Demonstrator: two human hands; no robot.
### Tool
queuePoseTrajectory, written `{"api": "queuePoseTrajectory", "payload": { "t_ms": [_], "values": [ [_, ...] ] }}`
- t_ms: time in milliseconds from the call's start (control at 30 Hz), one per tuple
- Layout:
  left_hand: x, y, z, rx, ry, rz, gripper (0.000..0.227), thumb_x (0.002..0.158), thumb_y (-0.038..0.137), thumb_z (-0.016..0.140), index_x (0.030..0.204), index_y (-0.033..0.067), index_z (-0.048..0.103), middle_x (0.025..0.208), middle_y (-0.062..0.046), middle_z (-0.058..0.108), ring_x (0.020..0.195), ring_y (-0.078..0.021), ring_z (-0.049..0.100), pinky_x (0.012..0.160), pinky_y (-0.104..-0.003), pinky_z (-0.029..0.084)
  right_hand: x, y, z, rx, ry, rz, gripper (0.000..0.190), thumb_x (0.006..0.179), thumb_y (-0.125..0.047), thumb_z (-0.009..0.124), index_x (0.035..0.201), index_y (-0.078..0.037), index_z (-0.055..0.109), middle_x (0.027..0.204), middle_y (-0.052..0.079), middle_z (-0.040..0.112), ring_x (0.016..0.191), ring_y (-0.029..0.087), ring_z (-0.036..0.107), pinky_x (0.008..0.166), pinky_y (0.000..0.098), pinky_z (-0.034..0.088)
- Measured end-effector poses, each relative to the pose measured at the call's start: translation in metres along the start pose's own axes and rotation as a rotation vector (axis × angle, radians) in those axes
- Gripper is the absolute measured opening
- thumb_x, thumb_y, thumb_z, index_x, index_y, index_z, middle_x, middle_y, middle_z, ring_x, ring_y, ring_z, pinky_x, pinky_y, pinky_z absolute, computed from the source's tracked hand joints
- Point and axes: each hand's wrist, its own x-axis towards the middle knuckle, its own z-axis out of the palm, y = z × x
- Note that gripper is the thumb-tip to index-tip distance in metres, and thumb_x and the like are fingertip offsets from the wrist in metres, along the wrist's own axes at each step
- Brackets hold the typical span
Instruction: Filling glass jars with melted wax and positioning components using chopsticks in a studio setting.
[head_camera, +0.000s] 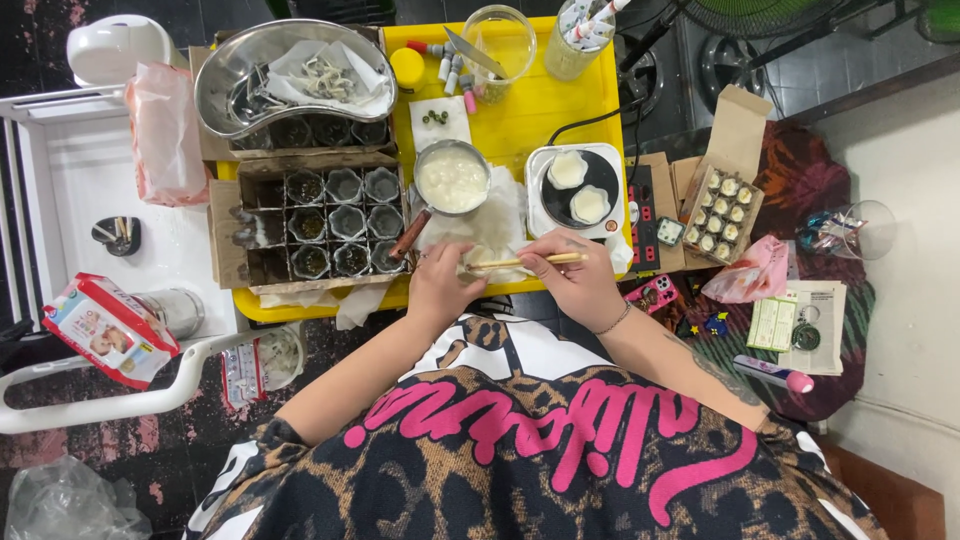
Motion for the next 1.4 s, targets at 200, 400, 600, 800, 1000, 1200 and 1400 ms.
{"api": "queuePoseTrajectory", "payload": {
  "t_ms": [200,400,600,800,1000,1200,1400],
  "values": [
    [-0.003,-0.002,0.002,-0.024,0.059,0.055,0.046,0.076,0.025,0.086,0.114,0.0076,0.067,0.111,-0.011,0.069,0.108,-0.0339,0.063,0.092,-0.043,0.052,0.003,-0.014,0.001,-0.132,-0.059,-0.048,0.010,0.097,-0.013,0.073,0.100,-0.004,0.075,0.086,0.007,0.069,0.070,0.017,0.064,0.063,0.0287,0.049],
    [-0.005,-0.001,0.003,-0.051,0.067,0.037,0.047,0.076,0.024,0.086,0.115,0.0072,0.067,0.114,-0.011,0.069,0.109,-0.0335,0.063,0.092,-0.043,0.052,0.005,-0.018,0.004,-0.186,-0.067,-0.123,0.009,0.097,-0.015,0.073,0.099,-0.006,0.073,0.085,0.009,0.069,0.074,0.024,0.067,0.066,0.0330,0.051],
    [-0.005,-0.003,0.005,-0.046,0.086,0.046,0.047,0.076,0.025,0.086,0.116,0.0076,0.067,0.112,-0.012,0.069,0.108,-0.0352,0.063,0.091,-0.044,0.052,0.007,-0.020,0.011,-0.203,-0.099,-0.142,0.009,0.097,-0.014,0.072,0.101,-0.007,0.073,0.086,0.010,0.070,0.074,0.029,0.068,0.065,0.0351,0.053],
    [-0.005,-0.009,0.012,-0.058,0.083,0.026,0.047,0.076,0.027,0.085,0.116,0.0083,0.067,0.112,-0.011,0.069,0.107,-0.0340,0.064,0.091,-0.044,0.052,0.006,-0.016,0.020,-0.263,-0.130,-0.163,0.009,0.096,-0.014,0.072,0.102,-0.009,0.076,0.087,0.010,0.070,0.074,0.028,0.069,0.065,0.0355,0.054],
    [-0.004,-0.012,0.013,-0.036,0.076,0.034,0.049,0.075,0.028,0.085,0.116,0.0074,0.066,0.112,-0.012,0.068,0.106,-0.0345,0.065,0.091,-0.044,0.053,0.009,-0.022,0.023,-0.271,-0.162,-0.267,0.011,0.096,-0.012,0.071,0.105,-0.011,0.076,0.091,0.007,0.069,0.076,0.028,0.069,0.066,0.0354,0.055],
    [-0.002,-0.003,0.007,-0.047,0.008,-0.026,0.047,0.076,0.029,0.083,0.115,0.0093,0.066,0.111,-0.011,0.068,0.100,-0.0325,0.068,0.088,-0.044,0.054,0.026,-0.017,0.015,-0.308,-0.220,-0.159,0.024,0.095,-0.027,0.073,0.080,-0.008,0.075,0.081,0.008,0.067,0.065,0.027,0.066,0.059,0.0354,0.051],
    [-0.002,-0.004,0.009,-0.025,0.033,0.010,0.045,0.074,0.028,0.085,0.112,0.0119,0.067,0.109,-0.009,0.068,0.096,-0.0335,0.067,0.082,-0.045,0.055,0.039,0.000,0.012,-0.182,-0.247,-0.064,0.040,0.104,-0.034,0.064,0.080,-0.003,0.070,0.074,0.007,0.064,0.062,0.022,0.062,0.058,0.0334,0.048]
  ]
}}
